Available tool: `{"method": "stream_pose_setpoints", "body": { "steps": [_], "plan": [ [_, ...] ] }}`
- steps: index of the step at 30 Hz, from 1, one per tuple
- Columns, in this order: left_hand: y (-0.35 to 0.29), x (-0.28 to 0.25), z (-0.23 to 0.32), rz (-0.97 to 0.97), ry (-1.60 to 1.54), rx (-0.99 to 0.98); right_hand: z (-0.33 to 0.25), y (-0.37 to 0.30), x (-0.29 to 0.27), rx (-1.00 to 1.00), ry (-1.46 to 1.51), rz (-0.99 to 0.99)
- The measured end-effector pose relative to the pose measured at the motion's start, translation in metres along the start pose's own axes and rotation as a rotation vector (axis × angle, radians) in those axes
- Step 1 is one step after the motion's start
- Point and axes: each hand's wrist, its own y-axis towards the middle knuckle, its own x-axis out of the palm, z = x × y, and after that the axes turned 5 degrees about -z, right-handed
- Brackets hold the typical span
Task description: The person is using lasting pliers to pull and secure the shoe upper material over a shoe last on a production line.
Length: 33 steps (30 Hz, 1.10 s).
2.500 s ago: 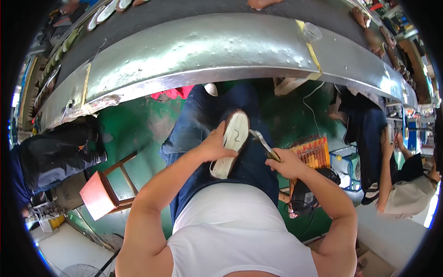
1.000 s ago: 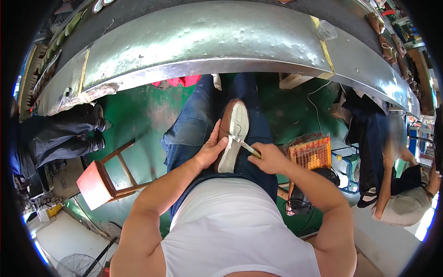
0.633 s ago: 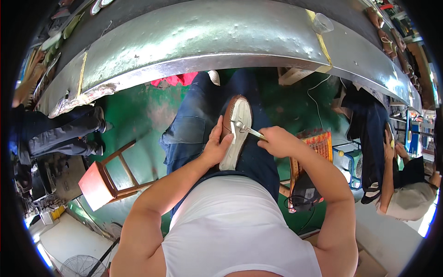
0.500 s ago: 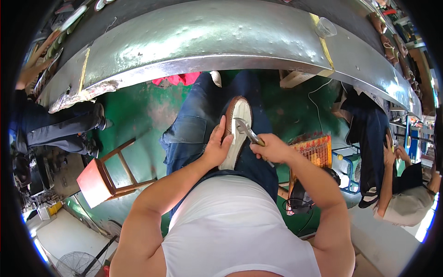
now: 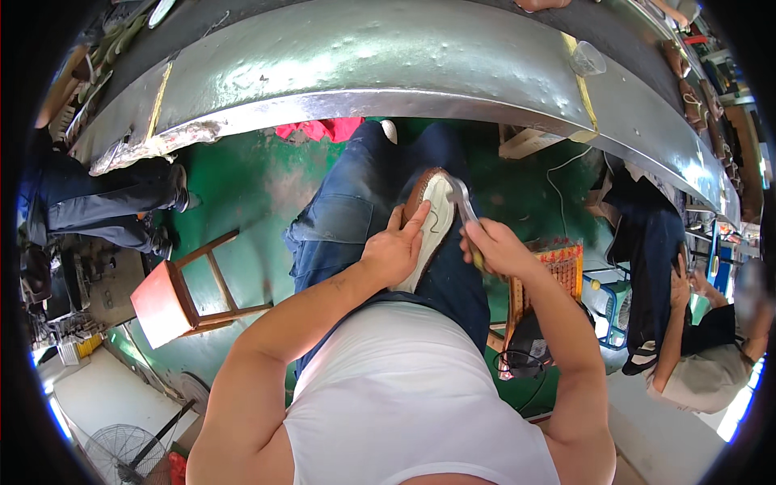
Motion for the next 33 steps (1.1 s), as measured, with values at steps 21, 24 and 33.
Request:
{"method": "stream_pose_setpoints", "body": {
  "steps": [21,24,33],
  "plan": [
    [0.001,0.012,-0.023,-0.074,-0.218,-0.12,0.0,0.034,0.019,-0.174,-0.695,0.182],
    [-0.015,-0.009,-0.041,-0.425,-0.76,0.008,-0.014,0.018,0.023,-0.117,-0.614,0.13],
    [-0.017,0.003,-0.03,-0.083,-0.591,0.029,0.0,-0.011,0.043,-0.128,-0.735,-0.014]
  ]
}}
